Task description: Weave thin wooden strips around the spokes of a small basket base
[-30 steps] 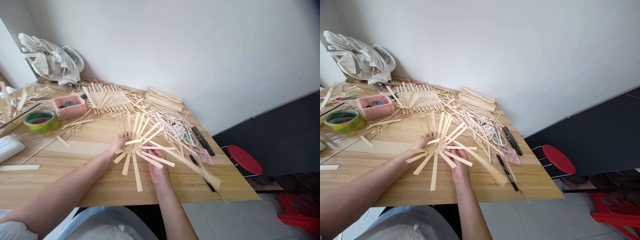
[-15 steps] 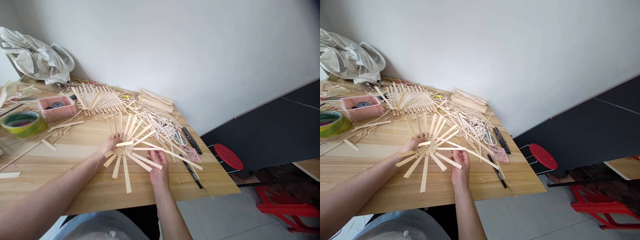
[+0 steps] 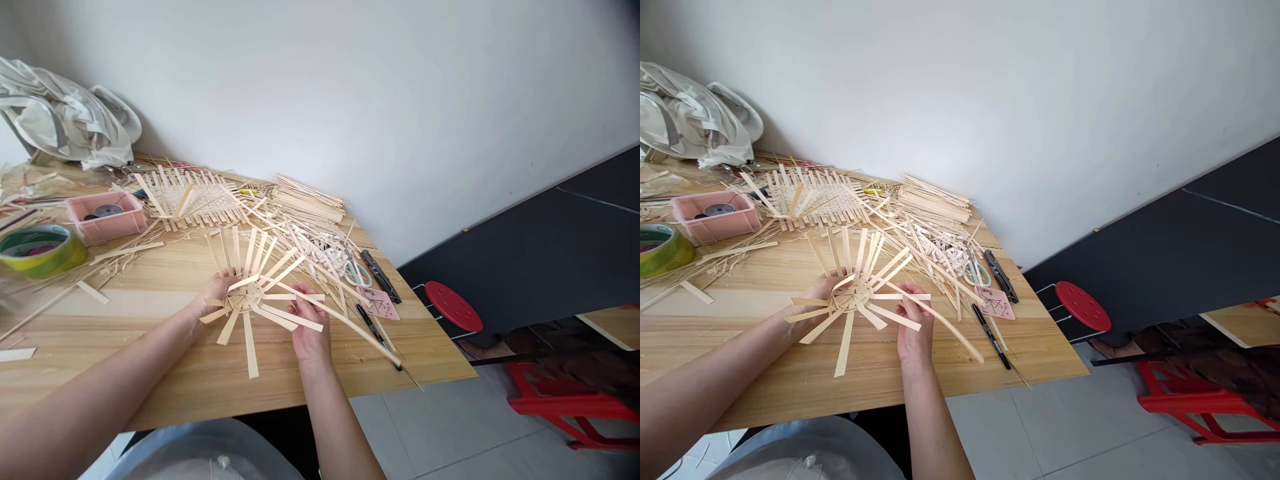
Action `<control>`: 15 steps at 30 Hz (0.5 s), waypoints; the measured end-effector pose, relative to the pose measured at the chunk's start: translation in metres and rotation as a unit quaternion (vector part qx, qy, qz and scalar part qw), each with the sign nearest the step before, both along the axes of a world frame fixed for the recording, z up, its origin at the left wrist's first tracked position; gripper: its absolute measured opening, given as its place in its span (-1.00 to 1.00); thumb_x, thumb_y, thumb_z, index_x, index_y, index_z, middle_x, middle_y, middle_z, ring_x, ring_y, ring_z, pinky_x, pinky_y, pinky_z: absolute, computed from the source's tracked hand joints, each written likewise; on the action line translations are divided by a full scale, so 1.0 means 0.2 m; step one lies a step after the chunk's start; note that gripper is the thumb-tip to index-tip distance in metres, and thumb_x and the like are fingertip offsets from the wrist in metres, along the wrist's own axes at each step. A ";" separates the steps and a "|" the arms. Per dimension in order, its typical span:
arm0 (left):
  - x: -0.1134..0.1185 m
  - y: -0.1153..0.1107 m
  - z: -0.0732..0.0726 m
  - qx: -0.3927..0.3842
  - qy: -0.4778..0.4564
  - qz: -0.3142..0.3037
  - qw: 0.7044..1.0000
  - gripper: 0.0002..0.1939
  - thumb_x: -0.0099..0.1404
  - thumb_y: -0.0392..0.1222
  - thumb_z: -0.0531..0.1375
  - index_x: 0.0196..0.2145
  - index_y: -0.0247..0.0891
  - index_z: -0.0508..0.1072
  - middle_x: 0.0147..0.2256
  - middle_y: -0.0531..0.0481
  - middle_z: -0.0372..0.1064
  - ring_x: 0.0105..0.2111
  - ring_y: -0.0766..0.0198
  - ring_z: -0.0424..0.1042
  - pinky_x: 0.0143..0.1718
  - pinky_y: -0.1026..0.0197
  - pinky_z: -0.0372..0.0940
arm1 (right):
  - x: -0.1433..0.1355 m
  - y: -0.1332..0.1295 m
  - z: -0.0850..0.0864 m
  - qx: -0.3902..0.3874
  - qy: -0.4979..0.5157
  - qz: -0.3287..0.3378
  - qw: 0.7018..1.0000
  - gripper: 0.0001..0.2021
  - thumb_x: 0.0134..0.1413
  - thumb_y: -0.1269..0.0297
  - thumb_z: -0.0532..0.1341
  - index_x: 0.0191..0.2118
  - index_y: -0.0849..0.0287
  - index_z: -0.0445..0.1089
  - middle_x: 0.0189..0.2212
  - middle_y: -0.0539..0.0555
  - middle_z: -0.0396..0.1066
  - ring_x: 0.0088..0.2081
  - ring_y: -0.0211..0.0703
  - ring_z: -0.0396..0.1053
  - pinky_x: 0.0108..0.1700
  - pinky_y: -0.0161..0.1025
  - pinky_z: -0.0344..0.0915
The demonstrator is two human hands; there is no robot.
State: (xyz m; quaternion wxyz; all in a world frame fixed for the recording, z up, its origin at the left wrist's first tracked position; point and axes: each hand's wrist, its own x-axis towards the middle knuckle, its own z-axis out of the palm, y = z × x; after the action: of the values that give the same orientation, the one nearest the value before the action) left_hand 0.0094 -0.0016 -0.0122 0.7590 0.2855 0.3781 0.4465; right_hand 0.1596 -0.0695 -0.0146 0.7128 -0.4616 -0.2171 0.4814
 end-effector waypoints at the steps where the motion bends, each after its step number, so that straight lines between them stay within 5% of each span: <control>1: 0.00 0.00 0.00 0.004 -0.002 -0.003 1.000 -0.89 -0.10 -0.44 0.20 -0.50 -0.41 0.44 -0.55 -0.06 0.40 -0.58 0.27 0.39 -0.57 0.29 0.30 | 0.00 0.00 0.00 0.004 -0.002 0.008 1.000 -0.76 -0.29 0.30 0.29 -0.34 0.12 0.40 -0.35 -0.01 0.39 -0.36 -0.33 0.27 -0.43 -0.39 0.14; 11: -0.01 -0.01 0.05 -0.046 -0.018 -0.015 0.999 -0.89 -0.08 -0.49 0.11 -0.59 -0.41 0.40 -0.64 -0.07 0.37 -0.66 0.29 0.35 -0.63 0.28 0.28 | 0.06 -0.01 -0.01 0.040 -0.180 0.132 0.974 -0.83 -0.22 0.29 0.26 -0.39 0.18 0.40 -0.58 -0.06 0.26 -0.54 -0.36 0.15 -0.51 -0.36 0.08; 15: 0.00 -0.01 0.06 -0.032 -0.011 0.017 0.999 -0.91 -0.10 -0.49 0.15 -0.58 -0.42 0.42 -0.63 -0.07 0.38 -0.64 0.28 0.37 -0.60 0.29 0.28 | 0.03 -0.01 -0.01 0.011 -0.150 0.102 0.983 -0.80 -0.26 0.25 0.29 -0.40 0.19 0.37 -0.58 -0.07 0.26 -0.54 -0.35 0.16 -0.50 -0.35 0.11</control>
State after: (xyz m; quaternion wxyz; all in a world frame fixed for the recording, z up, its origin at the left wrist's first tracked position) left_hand 0.0096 -0.0032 0.0000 0.7643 0.2500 0.3887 0.4497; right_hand 0.1656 -0.0718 -0.0172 0.6242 -0.4962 -0.3723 0.4750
